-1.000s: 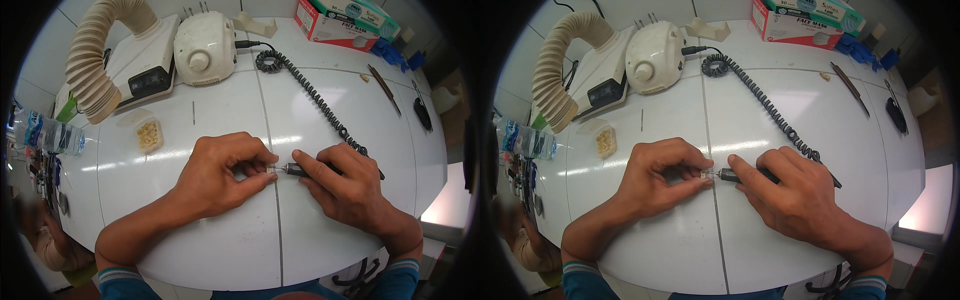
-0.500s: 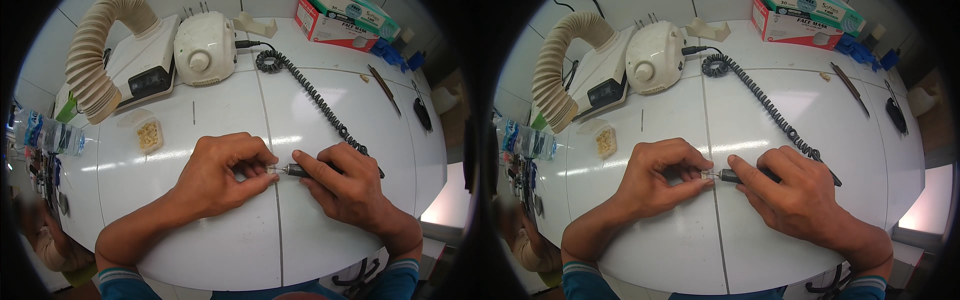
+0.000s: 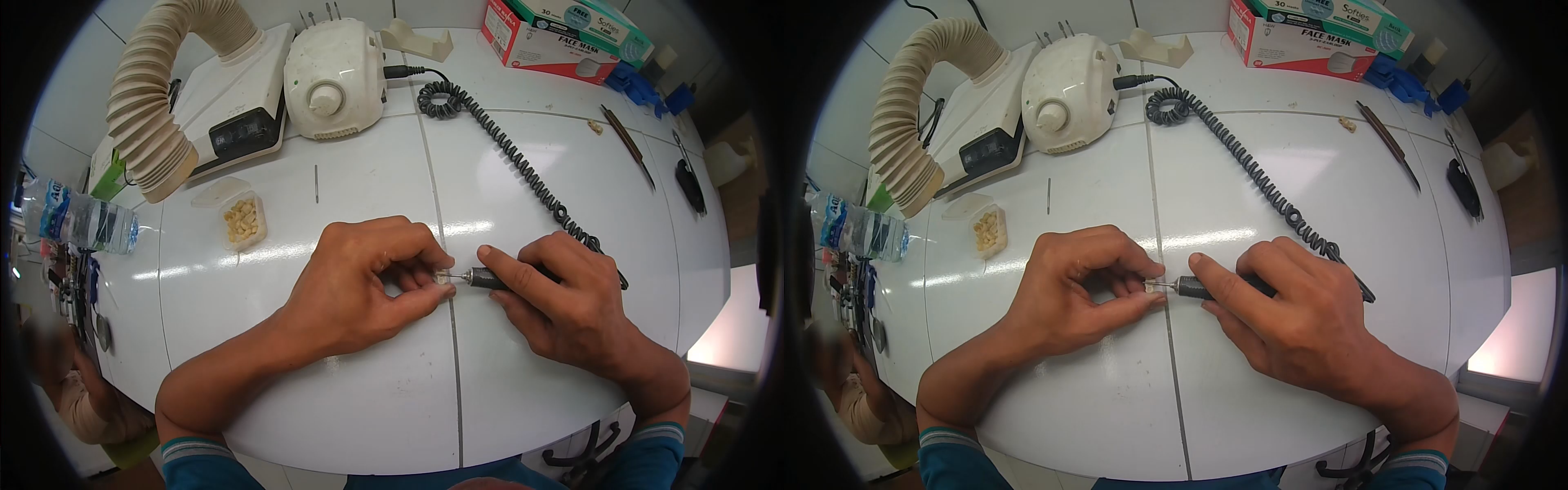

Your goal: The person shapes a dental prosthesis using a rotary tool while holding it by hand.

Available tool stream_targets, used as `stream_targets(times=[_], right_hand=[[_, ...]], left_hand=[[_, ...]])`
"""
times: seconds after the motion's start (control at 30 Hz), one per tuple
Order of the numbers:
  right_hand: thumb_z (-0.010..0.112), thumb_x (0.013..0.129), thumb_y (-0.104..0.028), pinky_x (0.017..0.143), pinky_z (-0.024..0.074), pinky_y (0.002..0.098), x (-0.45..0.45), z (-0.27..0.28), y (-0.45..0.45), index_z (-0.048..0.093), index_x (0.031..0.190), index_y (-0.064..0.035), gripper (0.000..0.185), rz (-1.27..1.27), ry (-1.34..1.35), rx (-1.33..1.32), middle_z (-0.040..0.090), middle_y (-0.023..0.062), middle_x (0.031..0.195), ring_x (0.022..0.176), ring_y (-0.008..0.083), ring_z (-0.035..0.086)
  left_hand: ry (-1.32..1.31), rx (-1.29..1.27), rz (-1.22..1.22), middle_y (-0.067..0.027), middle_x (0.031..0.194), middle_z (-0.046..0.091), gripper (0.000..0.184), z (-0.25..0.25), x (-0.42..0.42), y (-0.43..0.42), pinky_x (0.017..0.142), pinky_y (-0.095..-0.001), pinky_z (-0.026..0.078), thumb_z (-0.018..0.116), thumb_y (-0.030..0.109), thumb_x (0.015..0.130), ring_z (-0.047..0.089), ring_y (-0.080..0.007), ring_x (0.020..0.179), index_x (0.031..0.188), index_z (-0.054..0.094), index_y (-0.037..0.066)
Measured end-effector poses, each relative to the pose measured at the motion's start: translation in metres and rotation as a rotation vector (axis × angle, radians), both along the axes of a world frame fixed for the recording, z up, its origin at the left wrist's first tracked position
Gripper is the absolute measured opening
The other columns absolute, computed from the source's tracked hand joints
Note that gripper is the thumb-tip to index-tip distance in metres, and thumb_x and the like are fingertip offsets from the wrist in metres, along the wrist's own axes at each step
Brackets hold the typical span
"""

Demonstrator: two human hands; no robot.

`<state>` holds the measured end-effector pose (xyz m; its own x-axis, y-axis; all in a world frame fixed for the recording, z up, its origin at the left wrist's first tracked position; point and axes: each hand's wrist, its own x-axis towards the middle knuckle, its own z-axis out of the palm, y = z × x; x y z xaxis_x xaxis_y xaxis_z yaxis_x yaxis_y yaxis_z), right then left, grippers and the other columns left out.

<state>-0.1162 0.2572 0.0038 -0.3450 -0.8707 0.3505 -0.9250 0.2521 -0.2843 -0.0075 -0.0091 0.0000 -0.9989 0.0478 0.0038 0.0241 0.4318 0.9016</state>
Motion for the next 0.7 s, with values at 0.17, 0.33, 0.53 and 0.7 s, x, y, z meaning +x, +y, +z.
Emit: stream_targets(times=[0.17, 0.33, 0.53, 0.7], right_hand=[[0.095, 0.088, -0.01, 0.054, 0.0479, 0.032, -0.0001, 0.0003, 0.0005, 0.085, 0.135, -0.0105, 0.048, -0.004, 0.006, 0.012, 0.062, 0.0018, 0.09, 0.075, 0.0149, 0.062], [0.095, 0.088, -0.011, 0.054, 0.0483, 0.0322, 0.0002, 0.0007, 0.0003, 0.085, 0.135, -0.0113, 0.048, -0.008, 0.009, 0.013, 0.062, 0.0017, 0.09, 0.075, 0.0149, 0.062], [0.095, 0.087, -0.011, 0.054, 0.0486, 0.0327, -0.0006, 0.0006, 0.0004, 0.085, 0.134, -0.0115, 0.048, -0.003, 0.008, 0.011, 0.062, 0.0019, 0.09, 0.075, 0.0158, 0.062], [0.095, 0.087, -0.011, 0.054, 0.0487, 0.0329, -0.0011, 0.0006, 0.0001, 0.085, 0.134, -0.0115, 0.048, 0.001, 0.009, 0.013, 0.062, 0.002, 0.09, 0.076, 0.0159, 0.062]], left_hand=[[0.007, 0.003, 0.002, -0.0083, 0.098, 0.08, 0.019, -0.0007, 0.0002, 0.0005, 0.076, -0.0268, 0.063, 0.093, 0.002, 0.093, 0.077, -0.0125, 0.087, 0.11, 0.085, -0.001], [0.007, 0.003, 0.002, -0.008, 0.098, 0.08, 0.019, -0.0009, 0.0003, 0.0006, 0.076, -0.0268, 0.063, 0.093, 0.002, 0.092, 0.077, -0.0123, 0.086, 0.11, 0.085, -0.001], [0.012, -0.021, 0.0, -0.0082, 0.098, 0.08, 0.019, -0.0007, 0.0004, 0.0005, 0.076, -0.027, 0.064, 0.093, 0.002, 0.092, 0.077, -0.0121, 0.085, 0.109, 0.085, -0.001], [0.018, -0.009, -0.003, -0.0081, 0.099, 0.08, 0.02, -0.0011, 0.0004, 0.0004, 0.076, -0.0271, 0.064, 0.093, 0.001, 0.092, 0.077, -0.0122, 0.086, 0.109, 0.085, -0.002]])
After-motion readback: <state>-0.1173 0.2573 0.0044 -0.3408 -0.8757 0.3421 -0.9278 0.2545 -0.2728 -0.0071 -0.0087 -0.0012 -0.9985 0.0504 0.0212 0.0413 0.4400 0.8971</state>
